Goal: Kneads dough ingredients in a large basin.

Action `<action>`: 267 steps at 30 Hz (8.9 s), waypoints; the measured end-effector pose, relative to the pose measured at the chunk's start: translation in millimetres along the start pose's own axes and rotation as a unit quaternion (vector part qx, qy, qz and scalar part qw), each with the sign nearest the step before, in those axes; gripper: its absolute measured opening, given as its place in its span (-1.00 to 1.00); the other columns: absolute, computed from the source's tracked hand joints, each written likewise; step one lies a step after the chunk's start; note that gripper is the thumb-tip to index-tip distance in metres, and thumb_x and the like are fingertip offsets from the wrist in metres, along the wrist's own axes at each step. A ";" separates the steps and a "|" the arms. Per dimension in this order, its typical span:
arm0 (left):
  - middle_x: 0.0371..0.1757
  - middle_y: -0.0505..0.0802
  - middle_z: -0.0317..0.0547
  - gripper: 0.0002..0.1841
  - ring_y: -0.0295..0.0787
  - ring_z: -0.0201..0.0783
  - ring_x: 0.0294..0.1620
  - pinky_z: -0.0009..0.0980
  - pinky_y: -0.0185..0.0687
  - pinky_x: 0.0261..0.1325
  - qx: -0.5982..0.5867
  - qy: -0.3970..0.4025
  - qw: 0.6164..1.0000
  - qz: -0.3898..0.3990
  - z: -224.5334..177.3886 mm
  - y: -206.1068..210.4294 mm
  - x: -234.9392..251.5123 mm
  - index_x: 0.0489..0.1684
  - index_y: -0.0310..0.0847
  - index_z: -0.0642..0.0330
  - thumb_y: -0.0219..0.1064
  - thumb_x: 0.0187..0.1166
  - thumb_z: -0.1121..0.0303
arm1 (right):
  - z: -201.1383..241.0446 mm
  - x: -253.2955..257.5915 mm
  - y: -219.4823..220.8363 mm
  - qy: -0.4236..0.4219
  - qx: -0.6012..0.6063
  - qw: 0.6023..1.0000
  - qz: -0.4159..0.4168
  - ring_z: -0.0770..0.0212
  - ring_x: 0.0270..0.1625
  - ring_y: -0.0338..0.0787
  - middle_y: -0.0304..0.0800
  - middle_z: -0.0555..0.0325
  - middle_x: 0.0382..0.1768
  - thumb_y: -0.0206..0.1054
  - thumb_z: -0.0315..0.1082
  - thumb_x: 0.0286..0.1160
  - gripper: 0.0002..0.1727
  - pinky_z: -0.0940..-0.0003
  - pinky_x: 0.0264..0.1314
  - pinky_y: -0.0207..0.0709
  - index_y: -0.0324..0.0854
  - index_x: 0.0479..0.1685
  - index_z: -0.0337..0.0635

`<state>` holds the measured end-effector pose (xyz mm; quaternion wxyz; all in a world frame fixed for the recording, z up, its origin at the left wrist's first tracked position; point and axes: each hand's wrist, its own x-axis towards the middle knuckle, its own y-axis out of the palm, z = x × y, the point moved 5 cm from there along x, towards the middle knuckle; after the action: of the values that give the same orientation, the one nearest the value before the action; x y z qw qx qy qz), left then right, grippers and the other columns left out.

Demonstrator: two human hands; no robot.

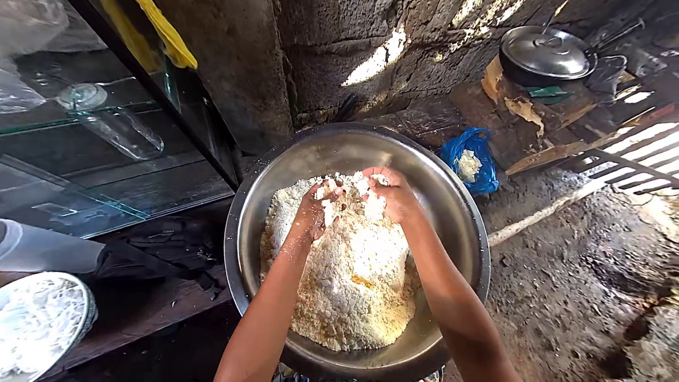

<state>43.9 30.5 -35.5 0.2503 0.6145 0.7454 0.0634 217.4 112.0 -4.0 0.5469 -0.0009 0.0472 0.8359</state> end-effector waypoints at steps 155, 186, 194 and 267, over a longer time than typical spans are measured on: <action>-0.50 0.61 -0.24 -0.70 0.43 -0.44 -0.69 -0.56 0.41 -0.61 0.056 -0.032 0.997 -0.044 20.0 1.1 13.7 -0.13 0.49 0.20 -0.06 0.90 0.21 | -48.5 -23.1 -107.0 0.147 -0.517 0.843 0.039 -0.27 0.49 0.57 0.73 -0.25 0.28 0.24 -0.37 0.62 -0.68 -0.37 0.55 0.28 0.71 0.25 -0.23; 0.77 0.35 0.16 -0.43 0.00 0.22 0.85 0.35 -0.12 0.77 0.579 0.101 0.759 0.278 37.1 42.5 -21.8 0.46 0.68 -0.17 0.60 0.37 0.11 | -66.3 37.9 -1.4 -0.065 -0.531 0.831 0.153 -0.16 0.40 0.67 0.59 -0.21 0.40 0.23 -0.46 0.61 -0.67 -0.07 0.48 0.54 0.70 0.28 -0.24; 0.34 0.77 0.01 -0.69 0.63 -0.07 0.46 0.01 0.47 0.58 0.520 0.186 0.799 0.238 41.1 36.0 1.8 0.09 0.82 0.14 0.21 0.56 0.59 | -42.2 26.5 -19.6 -0.033 -0.498 0.859 0.111 -0.19 0.11 0.84 0.83 -0.25 0.01 0.14 -0.33 0.77 -0.70 -0.18 0.31 0.61 0.65 0.20 -0.32; -0.84 0.47 -0.30 -0.33 0.26 -0.47 -0.89 -0.56 0.21 -0.80 0.048 0.046 0.984 -0.162 7.1 -22.0 31.8 -0.30 0.66 0.35 -0.25 0.92 -0.01 | -56.5 10.1 31.4 -0.029 -0.257 0.966 0.005 0.22 0.08 0.81 0.84 -0.03 0.06 0.15 -0.23 0.77 -0.65 0.21 0.26 0.65 0.70 0.24 -0.28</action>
<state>23.9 53.9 -59.9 0.1925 0.4932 0.8482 0.0141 181.7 104.2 -58.4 0.5248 -0.1176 -0.1851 0.8225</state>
